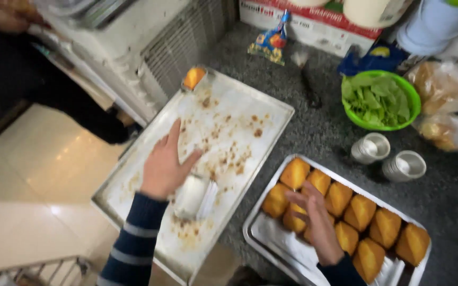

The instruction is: Removing small baked cakes from their molds and arranging them on a tray.

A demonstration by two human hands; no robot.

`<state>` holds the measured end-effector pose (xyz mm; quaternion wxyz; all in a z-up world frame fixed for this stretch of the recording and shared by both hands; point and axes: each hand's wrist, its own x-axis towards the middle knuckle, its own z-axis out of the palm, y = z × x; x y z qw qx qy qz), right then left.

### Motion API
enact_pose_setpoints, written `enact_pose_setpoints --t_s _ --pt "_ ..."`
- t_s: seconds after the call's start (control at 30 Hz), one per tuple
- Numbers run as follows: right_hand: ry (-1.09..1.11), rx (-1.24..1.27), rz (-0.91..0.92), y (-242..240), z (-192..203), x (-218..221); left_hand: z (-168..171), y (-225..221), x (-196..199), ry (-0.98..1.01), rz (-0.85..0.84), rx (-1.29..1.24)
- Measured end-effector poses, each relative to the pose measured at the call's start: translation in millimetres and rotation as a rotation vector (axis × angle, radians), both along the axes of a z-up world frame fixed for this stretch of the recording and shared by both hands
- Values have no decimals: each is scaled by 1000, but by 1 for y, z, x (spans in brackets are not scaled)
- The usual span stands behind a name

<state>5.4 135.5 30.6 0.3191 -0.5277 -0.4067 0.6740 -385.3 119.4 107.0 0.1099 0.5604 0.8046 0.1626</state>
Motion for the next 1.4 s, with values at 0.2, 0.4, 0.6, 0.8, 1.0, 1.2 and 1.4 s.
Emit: enact_pose_setpoints --t_s 0.2,0.4,0.6,0.8,1.0,1.2,1.4 --pt "92 -115 -165 33 -67 26 -51 199 -84 60 -31 -98" --pt "276 -465 -452 55 -93 69 -123 320 -124 156 157 -355" --pt "261 -528 -487 57 -76 65 -141 344 -139 164 171 -409" --pt "58 -466 -543 64 19 0 -103 335 -122 174 31 -398" --pt "194 -251 -464 54 1 4 -94 336 -72 -18 -399 37" --pt "288 -91 -272 27 26 10 -14 260 107 -212 -881 180" --pt "328 -45 -348 -3 20 74 40 118 266 -424 -984 -38"
